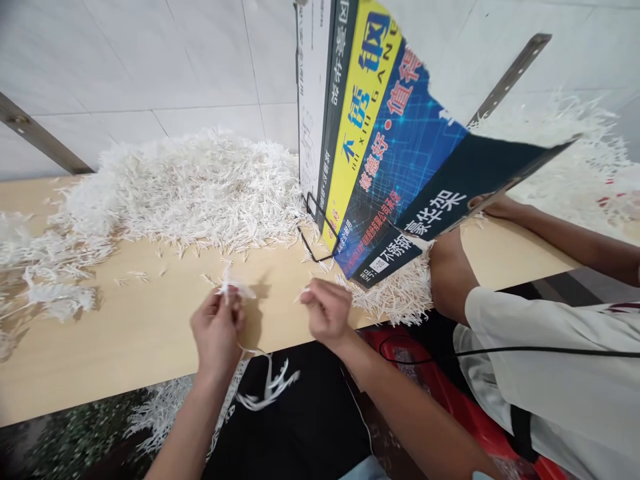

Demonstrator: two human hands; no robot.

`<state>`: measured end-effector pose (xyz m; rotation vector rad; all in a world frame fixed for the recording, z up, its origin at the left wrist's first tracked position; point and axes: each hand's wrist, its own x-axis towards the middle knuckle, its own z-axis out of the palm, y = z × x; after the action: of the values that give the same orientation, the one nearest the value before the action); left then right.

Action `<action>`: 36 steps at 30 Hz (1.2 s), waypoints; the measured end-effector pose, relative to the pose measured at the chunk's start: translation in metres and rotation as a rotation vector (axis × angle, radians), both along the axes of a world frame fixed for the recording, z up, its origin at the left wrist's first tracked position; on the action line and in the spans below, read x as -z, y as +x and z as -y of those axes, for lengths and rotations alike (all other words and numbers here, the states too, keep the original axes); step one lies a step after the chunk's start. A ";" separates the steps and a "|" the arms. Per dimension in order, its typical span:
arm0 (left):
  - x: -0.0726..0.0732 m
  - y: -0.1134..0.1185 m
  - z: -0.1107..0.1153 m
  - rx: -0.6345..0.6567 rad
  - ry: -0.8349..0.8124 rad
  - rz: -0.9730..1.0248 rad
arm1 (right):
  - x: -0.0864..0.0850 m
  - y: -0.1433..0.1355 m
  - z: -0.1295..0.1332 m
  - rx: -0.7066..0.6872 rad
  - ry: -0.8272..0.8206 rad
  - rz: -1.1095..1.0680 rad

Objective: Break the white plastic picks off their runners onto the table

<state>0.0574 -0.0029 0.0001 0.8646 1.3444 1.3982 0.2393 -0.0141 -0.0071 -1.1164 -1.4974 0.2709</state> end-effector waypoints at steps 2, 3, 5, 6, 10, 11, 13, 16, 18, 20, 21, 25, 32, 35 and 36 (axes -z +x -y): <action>0.000 -0.003 -0.003 -0.032 0.010 0.079 | 0.002 0.002 -0.002 0.101 -0.015 -0.107; 0.000 -0.003 -0.004 0.011 0.010 0.098 | 0.002 0.001 -0.005 0.099 -0.048 -0.100; -0.001 -0.003 -0.004 0.130 0.020 0.127 | -0.001 -0.005 -0.012 0.029 -0.142 0.021; -0.001 -0.003 -0.004 0.177 0.031 0.145 | -0.003 -0.009 -0.015 -0.006 -0.191 0.105; -0.003 -0.002 -0.002 0.269 0.041 0.183 | -0.013 -0.019 -0.023 -0.024 -0.267 0.290; -0.003 -0.001 -0.002 0.292 0.034 0.174 | -0.015 -0.019 -0.022 -0.040 -0.250 0.298; -0.004 -0.001 -0.001 0.342 0.022 0.137 | -0.018 -0.017 -0.020 -0.119 -0.195 0.291; -0.004 -0.001 -0.001 0.398 0.010 -0.037 | -0.017 -0.012 -0.015 -0.259 -0.207 0.266; -0.003 -0.002 -0.001 0.439 0.013 -0.223 | -0.015 -0.010 -0.015 -0.290 -0.271 0.268; -0.002 -0.002 -0.002 0.468 0.042 -0.399 | -0.013 -0.010 -0.015 -0.287 -0.290 0.277; -0.001 -0.002 -0.003 0.475 0.060 -0.468 | -0.012 -0.011 -0.015 -0.280 -0.280 0.277; 0.000 0.000 -0.002 0.412 0.091 -0.641 | -0.011 -0.013 -0.016 -0.184 -0.262 0.203; 0.003 0.000 0.002 0.240 0.054 -0.723 | -0.001 -0.006 -0.015 0.128 -0.221 0.044; 0.004 -0.002 0.002 0.222 0.026 -0.668 | -0.003 -0.004 -0.017 0.227 -0.237 -0.039; 0.003 -0.003 0.002 0.247 0.032 -0.654 | -0.005 -0.005 -0.017 0.181 -0.236 -0.001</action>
<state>0.0544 -0.0053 -0.0034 1.5391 1.6192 0.9765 0.2342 0.0029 -0.0020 -1.4312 -1.3775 0.3284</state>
